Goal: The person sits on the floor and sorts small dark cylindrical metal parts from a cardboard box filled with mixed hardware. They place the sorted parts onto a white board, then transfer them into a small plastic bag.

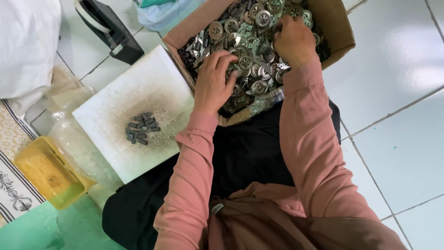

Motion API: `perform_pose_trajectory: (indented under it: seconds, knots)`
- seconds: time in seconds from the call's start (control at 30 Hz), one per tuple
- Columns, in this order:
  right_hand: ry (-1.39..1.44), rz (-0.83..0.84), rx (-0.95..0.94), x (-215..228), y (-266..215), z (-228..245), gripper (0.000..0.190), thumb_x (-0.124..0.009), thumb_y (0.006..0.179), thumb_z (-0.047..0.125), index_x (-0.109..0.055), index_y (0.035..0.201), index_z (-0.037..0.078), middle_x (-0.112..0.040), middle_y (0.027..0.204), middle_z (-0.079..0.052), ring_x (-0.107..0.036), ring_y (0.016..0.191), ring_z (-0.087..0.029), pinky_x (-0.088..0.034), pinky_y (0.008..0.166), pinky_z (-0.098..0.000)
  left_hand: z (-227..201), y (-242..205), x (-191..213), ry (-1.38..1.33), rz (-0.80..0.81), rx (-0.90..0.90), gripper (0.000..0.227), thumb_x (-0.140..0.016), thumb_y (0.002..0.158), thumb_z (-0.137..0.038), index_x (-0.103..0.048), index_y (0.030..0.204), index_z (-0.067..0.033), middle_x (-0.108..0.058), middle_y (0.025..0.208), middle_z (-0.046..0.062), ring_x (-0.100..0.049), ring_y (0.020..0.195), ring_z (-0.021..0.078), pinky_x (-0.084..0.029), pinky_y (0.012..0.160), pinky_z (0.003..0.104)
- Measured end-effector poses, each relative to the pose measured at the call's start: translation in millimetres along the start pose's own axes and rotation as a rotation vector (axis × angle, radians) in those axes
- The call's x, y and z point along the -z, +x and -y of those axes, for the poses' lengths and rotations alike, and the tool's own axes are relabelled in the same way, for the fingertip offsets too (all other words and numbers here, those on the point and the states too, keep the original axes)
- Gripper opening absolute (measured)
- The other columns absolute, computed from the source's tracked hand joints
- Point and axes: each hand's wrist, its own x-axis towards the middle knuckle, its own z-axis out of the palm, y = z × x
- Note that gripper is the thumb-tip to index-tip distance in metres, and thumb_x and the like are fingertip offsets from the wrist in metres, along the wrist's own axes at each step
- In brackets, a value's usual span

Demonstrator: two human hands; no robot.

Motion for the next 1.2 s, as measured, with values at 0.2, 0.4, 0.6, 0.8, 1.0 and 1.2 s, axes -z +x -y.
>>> perform_pose_trajectory:
  seconds: [0.2, 0.4, 0.6, 0.8, 1.0, 1.2]
  knots:
    - [0.013, 0.3, -0.023, 18, -37, 77, 0.06, -0.044, 0.098, -0.004, -0.03, 0.155, 0.01, -0.039, 0.143, -0.033, -0.045, 0.128, -0.052, -0.043, 0.109, -0.0635, -1, -2, -19, 0.093, 0.077, -0.131, 0.073, -0.072, 0.079, 0.019, -0.052, 0.144, -0.0067, -0.045, 0.151, 0.012, -0.05, 0.138, 0.0342, -0.051, 0.116, 0.049]
    - [-0.144, 0.52, 0.277, 3, -47, 76, 0.056, -0.06, 0.093, 0.005, -0.045, 0.146, 0.011, -0.051, 0.129, -0.018, -0.039, 0.126, -0.047, -0.047, 0.098, -0.0664, 6, -3, -16, -0.235, -0.089, 0.057, 0.07, -0.052, 0.102, 0.017, -0.034, 0.159, -0.0181, -0.036, 0.161, 0.012, -0.036, 0.152, 0.0362, -0.046, 0.124, 0.058]
    - [0.152, 0.616, 0.254, 45, -53, 84, 0.03, -0.049, 0.106, 0.018, -0.072, 0.125, 0.016, -0.072, 0.124, -0.006, -0.068, 0.069, -0.022, -0.056, 0.071, -0.0366, 7, 2, -18, -0.038, 0.075, 0.1, 0.071, -0.069, 0.096, 0.006, -0.039, 0.157, -0.0149, -0.039, 0.162, 0.008, -0.042, 0.149, 0.0297, -0.036, 0.128, 0.053]
    - [0.165, 0.06, 0.328, 15, -21, 20, 0.029, -0.055, 0.092, -0.007, -0.079, 0.103, 0.006, -0.078, 0.099, -0.01, -0.072, 0.088, -0.027, -0.059, 0.079, -0.0432, -1, -2, -18, 0.08, 0.206, 0.027, 0.026, -0.072, 0.095, -0.026, -0.073, 0.118, -0.0134, -0.058, 0.139, 0.01, -0.045, 0.136, 0.0334, -0.049, 0.102, 0.056]
    - [0.07, 0.301, 0.186, 16, -25, 36, 0.014, -0.083, 0.086, 0.011, -0.078, 0.1, 0.011, -0.075, 0.104, -0.007, -0.07, 0.094, -0.024, -0.057, 0.079, -0.0413, 0, 1, -16, 0.1, 0.184, -0.026, 0.038, -0.086, 0.083, -0.038, -0.071, 0.111, -0.0183, -0.055, 0.131, 0.008, -0.049, 0.125, 0.0338, -0.051, 0.096, 0.051]
    - [-0.242, 0.523, 0.189, -12, -23, 48, 0.029, -0.094, 0.073, 0.014, -0.078, 0.097, 0.014, -0.074, 0.103, -0.008, -0.069, 0.096, -0.033, -0.058, 0.078, -0.0487, 4, -2, -23, 0.207, 0.199, -0.002, 0.05, -0.089, 0.08, -0.041, -0.064, 0.114, -0.0139, -0.045, 0.13, 0.008, -0.048, 0.116, 0.0308, -0.053, 0.09, 0.049]
